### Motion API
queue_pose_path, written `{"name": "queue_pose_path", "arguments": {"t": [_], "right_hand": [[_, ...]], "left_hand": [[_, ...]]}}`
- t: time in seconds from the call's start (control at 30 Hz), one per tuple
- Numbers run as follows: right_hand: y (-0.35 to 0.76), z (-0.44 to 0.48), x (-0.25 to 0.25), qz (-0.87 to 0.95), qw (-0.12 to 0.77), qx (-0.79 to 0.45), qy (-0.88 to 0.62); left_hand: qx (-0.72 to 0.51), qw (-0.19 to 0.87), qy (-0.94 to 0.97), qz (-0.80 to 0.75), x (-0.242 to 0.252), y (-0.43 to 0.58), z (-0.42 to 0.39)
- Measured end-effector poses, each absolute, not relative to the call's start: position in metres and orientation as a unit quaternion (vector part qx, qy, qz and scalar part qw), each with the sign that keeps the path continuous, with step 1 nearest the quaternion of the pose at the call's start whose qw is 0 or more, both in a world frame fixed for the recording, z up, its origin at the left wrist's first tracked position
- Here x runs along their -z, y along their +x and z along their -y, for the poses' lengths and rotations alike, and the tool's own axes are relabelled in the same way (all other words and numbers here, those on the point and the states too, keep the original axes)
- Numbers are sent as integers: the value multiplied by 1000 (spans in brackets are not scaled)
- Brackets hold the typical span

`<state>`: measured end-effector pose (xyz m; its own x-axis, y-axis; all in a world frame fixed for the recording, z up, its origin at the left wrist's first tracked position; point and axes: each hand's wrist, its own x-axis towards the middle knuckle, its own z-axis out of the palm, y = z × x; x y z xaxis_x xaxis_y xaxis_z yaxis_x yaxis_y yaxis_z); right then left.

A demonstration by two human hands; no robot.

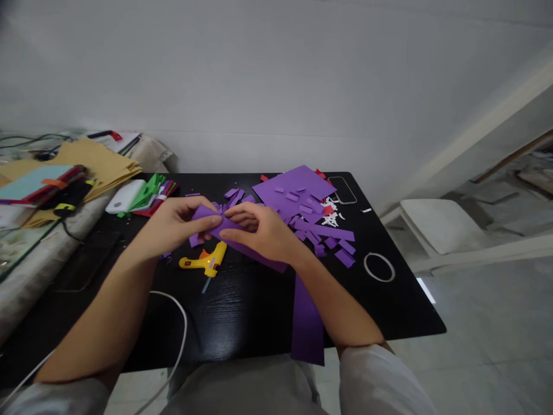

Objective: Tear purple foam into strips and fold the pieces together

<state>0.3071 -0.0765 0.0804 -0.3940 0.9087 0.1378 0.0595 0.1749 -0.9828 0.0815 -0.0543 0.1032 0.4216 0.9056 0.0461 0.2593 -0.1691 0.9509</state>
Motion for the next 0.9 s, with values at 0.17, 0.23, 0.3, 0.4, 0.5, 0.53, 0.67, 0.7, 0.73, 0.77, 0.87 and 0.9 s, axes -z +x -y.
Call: {"name": "queue_pose_path", "arguments": {"t": [0.17,0.23,0.3,0.4,0.5,0.53,0.67,0.7,0.73,0.77,0.87,0.9], "right_hand": [[298,77,-75,600,447,-558,-358],[299,77,-76,579,453,-575,-359],[300,77,-78,564,457,-586,-358],[300,77,-78,562,453,-592,-360],[300,78,-78,585,435,-581,-362],[301,78,-78,594,424,-582,-359],[301,79,-81,609,427,-560,-365],[300,79,-82,603,445,-547,-373],[299,80,-82,595,465,-536,-378],[299,80,-83,587,481,-530,-379],[297,81,-84,572,498,-534,-373],[296,82,-84,570,497,-537,-374]], "left_hand": [[-374,501,671,-399,-104,94,61],[-386,502,662,-402,-105,93,61],[-400,498,653,-406,-105,93,60],[-420,482,645,-418,-104,93,61],[-424,465,649,-427,-102,94,61],[-422,462,653,-426,-102,94,61],[-401,458,675,-418,-100,94,62],[-393,459,679,-417,-100,94,62],[-385,461,682,-417,-100,94,62],[-378,462,684,-419,-99,95,63],[-363,453,695,-424,-98,97,66],[-360,450,699,-422,-97,98,67]]}}
